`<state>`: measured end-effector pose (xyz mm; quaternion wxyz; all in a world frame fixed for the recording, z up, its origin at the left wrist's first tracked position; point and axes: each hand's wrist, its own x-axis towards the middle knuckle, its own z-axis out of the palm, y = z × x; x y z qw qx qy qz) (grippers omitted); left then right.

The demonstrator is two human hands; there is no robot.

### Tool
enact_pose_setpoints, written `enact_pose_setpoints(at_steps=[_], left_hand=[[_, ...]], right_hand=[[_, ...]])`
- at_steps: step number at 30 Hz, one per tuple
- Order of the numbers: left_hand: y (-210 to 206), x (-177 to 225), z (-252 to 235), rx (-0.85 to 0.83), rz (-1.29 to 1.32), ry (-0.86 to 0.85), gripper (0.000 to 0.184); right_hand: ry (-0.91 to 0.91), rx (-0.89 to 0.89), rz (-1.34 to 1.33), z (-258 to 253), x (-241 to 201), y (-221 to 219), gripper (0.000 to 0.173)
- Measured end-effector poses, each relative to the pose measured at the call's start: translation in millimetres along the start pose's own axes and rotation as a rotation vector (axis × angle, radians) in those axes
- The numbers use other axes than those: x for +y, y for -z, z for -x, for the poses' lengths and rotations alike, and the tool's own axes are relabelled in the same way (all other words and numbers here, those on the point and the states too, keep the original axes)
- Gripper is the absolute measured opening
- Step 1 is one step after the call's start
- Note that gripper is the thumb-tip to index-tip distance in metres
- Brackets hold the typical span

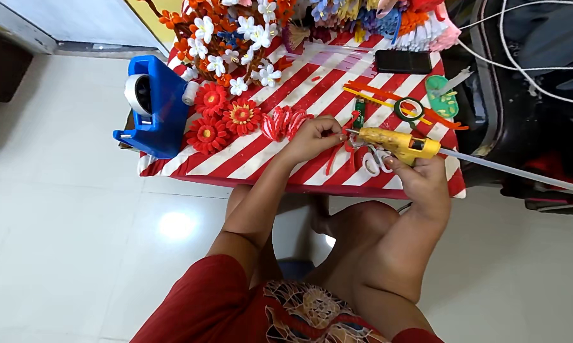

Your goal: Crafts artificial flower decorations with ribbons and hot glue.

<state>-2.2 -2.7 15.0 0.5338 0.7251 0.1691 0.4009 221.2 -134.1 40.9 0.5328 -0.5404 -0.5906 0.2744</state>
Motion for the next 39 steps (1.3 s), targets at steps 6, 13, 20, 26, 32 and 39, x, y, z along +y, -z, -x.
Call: enact_pose_setpoints(at_steps=[6,13,20,26,32,39], left_hand=[[0.4,-1.0,0.0,0.0,0.005,-0.003,0.014],[0.4,-0.6,-0.1,0.013,0.017,0.017,0.014],[1.0,-0.9,-0.1,0.007,0.032,0.018,0.013],[0.8,-0.9,0.3,0.012,0.03,0.01,0.013],[1.7,-1.2,0.4,0.01,0.029,0.008,0.013],[0.8,-1.4,0.2,0.013,0.021,0.0,0.013]], right_hand=[[0.024,0.046,-0.015,-0.6,0.1,0.5,0.025],[0.015,0.08,-0.05,1.7,0.1,-0.6,0.031],[0.014,0.046,-0.079,-1.7,4.7,-0.4,0.028],[-0.001,0.044,-0.064,-1.2,1.4,-1.1,0.026],[-0.019,0.072,-0.081,-0.6,-1.1,-2.1,0.03],[-0.019,0.066,-0.091,-0.1,-0.6,-2.7,0.031]])
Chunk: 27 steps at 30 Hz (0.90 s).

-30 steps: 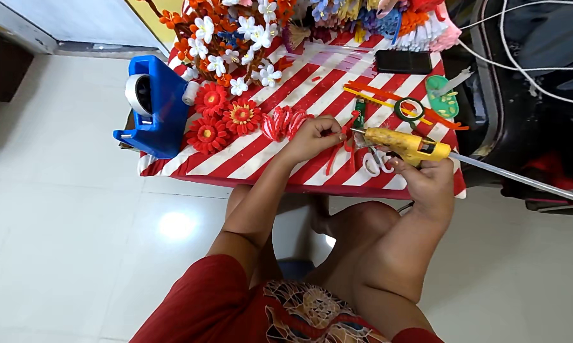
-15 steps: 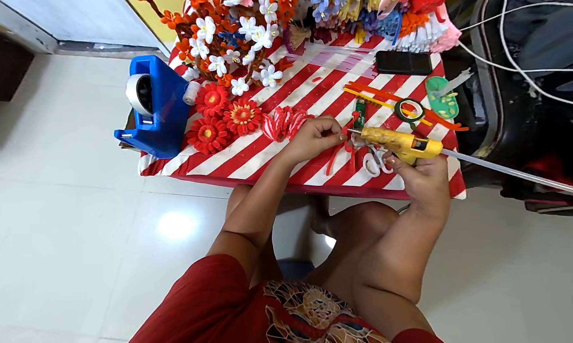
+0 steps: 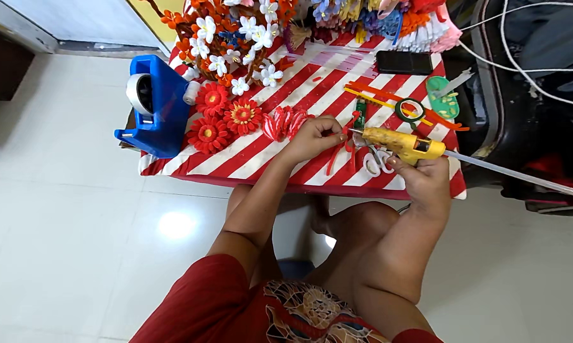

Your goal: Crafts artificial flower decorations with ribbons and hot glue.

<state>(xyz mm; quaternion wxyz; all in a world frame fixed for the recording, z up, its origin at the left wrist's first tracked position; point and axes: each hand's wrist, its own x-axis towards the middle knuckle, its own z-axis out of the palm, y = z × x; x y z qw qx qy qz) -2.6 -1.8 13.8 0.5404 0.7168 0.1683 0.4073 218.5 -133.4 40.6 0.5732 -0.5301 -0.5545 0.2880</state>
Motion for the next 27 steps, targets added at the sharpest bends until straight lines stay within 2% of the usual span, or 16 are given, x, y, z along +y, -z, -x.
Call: enact_pose_setpoints(at_steps=[27], left_hand=[[-0.6,0.2,-0.2,0.004,0.026,-0.008,0.011]], right_hand=[[0.012,-0.034,0.028,-0.8,4.1,0.5,0.03]])
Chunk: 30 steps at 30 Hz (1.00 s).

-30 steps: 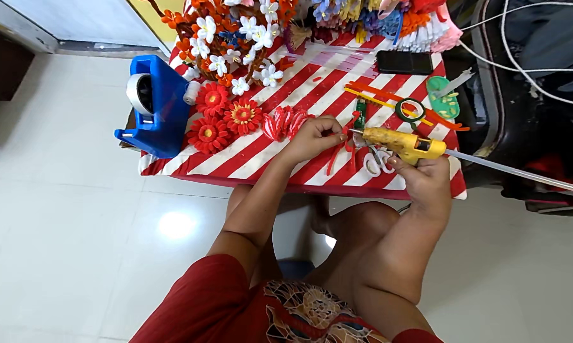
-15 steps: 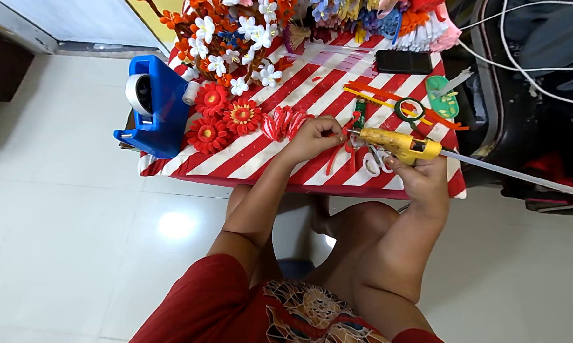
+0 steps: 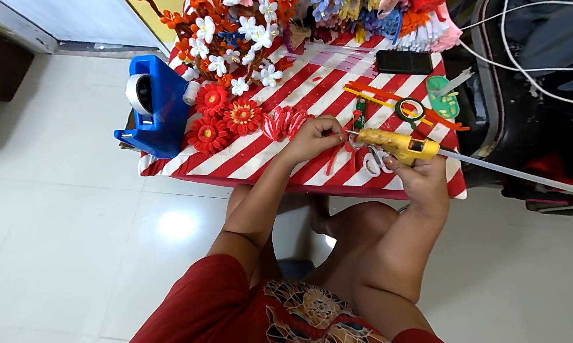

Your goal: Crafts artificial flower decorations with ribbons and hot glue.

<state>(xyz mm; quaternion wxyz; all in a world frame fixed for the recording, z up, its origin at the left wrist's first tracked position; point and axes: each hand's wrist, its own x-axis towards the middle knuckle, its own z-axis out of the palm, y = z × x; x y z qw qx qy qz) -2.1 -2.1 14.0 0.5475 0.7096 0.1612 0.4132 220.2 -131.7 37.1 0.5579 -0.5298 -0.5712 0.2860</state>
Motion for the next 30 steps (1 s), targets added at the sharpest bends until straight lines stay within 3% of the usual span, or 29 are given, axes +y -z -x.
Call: enact_pose_setpoints(at_steps=[30], left_hand=[[0.6,-1.7,-0.1,0.023,0.052,0.009,0.012]], right_hand=[[0.017,0.032,-0.072,-2.5,2.9,-3.7,0.032]])
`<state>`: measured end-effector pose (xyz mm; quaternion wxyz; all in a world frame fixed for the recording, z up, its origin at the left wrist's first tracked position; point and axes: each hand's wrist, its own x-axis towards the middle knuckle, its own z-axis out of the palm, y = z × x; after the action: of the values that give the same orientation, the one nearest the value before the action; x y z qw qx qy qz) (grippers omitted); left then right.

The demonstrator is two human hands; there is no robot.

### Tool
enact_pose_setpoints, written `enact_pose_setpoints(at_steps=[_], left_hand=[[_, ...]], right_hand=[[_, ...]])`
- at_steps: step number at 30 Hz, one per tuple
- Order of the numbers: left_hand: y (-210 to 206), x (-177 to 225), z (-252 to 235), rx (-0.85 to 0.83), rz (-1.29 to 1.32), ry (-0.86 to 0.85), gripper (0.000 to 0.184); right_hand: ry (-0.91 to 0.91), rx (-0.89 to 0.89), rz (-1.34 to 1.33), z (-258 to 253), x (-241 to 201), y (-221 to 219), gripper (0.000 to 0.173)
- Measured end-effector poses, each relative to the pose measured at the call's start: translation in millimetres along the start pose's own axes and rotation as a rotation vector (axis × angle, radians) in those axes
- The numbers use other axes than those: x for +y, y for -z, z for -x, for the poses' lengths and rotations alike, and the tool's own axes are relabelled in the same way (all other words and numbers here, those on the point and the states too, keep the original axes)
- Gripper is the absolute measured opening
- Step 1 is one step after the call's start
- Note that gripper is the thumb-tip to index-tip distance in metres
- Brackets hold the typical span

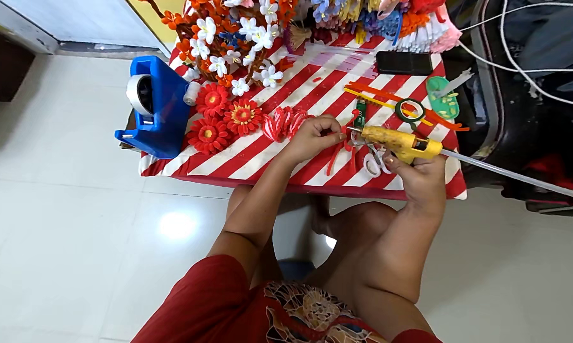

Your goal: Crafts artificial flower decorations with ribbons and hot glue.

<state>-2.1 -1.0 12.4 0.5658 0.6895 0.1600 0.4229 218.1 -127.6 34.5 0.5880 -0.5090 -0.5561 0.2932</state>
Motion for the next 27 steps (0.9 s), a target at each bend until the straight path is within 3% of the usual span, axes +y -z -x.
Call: enact_pose_setpoints(at_steps=[27], left_hand=[[-1.2,0.5,-0.2,0.027,-0.01,-0.003,0.012]], right_hand=[[-0.009,-0.013,0.017,0.2,-0.2,-4.1,0.033]])
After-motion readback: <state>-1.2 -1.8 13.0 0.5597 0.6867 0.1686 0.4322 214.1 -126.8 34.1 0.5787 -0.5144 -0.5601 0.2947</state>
